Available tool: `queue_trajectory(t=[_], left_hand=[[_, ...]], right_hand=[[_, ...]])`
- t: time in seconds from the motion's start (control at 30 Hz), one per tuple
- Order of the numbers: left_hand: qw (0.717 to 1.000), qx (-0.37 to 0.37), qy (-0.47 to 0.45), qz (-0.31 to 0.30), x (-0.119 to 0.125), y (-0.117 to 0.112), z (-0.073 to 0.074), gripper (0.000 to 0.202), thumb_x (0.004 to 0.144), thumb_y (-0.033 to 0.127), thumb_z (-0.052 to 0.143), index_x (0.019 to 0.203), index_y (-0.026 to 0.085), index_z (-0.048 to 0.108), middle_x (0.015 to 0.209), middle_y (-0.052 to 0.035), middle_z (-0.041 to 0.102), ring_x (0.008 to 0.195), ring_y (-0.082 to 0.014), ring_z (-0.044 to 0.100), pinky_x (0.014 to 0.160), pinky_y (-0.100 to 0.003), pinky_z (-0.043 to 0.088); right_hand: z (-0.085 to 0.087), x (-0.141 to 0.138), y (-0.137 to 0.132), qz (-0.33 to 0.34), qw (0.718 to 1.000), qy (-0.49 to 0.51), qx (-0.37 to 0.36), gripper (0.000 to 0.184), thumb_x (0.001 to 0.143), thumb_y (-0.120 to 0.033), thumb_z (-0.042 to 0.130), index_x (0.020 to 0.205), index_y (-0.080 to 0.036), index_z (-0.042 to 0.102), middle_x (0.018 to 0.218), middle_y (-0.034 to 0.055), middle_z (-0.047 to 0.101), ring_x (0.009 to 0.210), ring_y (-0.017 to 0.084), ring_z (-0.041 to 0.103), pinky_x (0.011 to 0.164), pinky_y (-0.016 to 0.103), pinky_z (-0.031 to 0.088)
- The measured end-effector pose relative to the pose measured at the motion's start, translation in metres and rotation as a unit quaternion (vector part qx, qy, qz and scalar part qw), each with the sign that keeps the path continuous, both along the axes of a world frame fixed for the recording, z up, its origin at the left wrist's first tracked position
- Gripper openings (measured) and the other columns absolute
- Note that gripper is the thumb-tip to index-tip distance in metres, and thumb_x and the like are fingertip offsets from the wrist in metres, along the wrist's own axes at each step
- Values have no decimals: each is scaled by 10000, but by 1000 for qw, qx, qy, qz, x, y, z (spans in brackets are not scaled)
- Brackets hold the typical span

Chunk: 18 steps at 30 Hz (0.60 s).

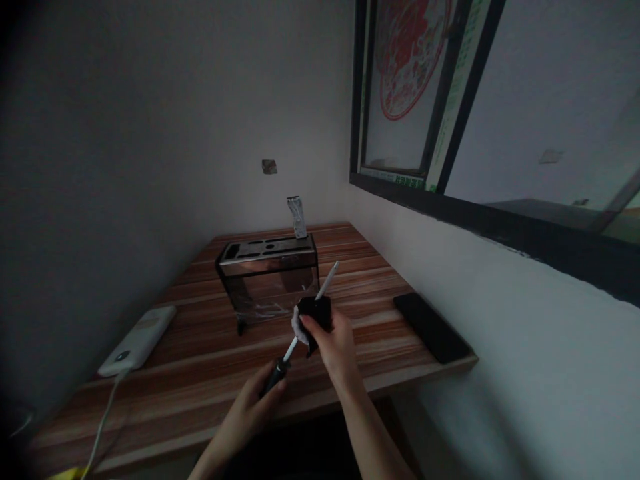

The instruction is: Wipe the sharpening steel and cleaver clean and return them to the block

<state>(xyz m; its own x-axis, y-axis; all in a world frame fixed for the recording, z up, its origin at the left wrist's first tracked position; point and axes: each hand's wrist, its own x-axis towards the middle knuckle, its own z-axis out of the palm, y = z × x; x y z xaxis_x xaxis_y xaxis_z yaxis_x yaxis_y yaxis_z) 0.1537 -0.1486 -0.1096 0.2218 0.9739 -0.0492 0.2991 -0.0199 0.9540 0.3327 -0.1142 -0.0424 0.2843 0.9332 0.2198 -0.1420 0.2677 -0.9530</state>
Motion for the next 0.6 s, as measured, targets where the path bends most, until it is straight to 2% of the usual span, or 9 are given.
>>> queue_trajectory(t=[0.1, 0.23, 0.43, 0.6], left_hand=[[1000, 6, -10, 20, 1, 1, -5, 628, 769, 565, 624, 1226, 136, 606, 1236, -117, 648, 1183, -305, 552, 1038, -375, 383], [1000, 14, -21, 17, 2, 3, -7, 618, 779, 545, 622, 1224, 116, 606, 1221, -135, 654, 1152, -306, 572, 1025, -376, 398], [998, 41, -38, -36, 4, 3, 2, 487, 856, 405, 559, 1266, 141, 581, 1275, -107, 632, 1191, -285, 556, 1038, -362, 396], [997, 47, -27, -57, 5, 3, 7, 430, 864, 396, 551, 1207, 145, 618, 1217, -95, 669, 1133, -283, 590, 989, -352, 439]], right_hand=[[-8, -10, -8, 21, 999, -20, -17, 306, 654, -437, 779, 792, -168, 728, 750, 59, 742, 683, 222, 675, 606, 293, 532], [-14, -20, -16, 40, 999, -23, -21, 308, 666, -427, 774, 821, -165, 724, 784, 71, 751, 722, 240, 692, 618, 294, 541], [-19, -27, -24, 49, 998, -28, -37, 344, 631, -362, 798, 904, -165, 724, 842, 83, 763, 806, 270, 706, 721, 344, 563], [-22, -29, -26, 34, 998, -25, -44, 343, 618, -332, 798, 909, -166, 725, 854, 88, 764, 818, 278, 709, 745, 363, 566]])
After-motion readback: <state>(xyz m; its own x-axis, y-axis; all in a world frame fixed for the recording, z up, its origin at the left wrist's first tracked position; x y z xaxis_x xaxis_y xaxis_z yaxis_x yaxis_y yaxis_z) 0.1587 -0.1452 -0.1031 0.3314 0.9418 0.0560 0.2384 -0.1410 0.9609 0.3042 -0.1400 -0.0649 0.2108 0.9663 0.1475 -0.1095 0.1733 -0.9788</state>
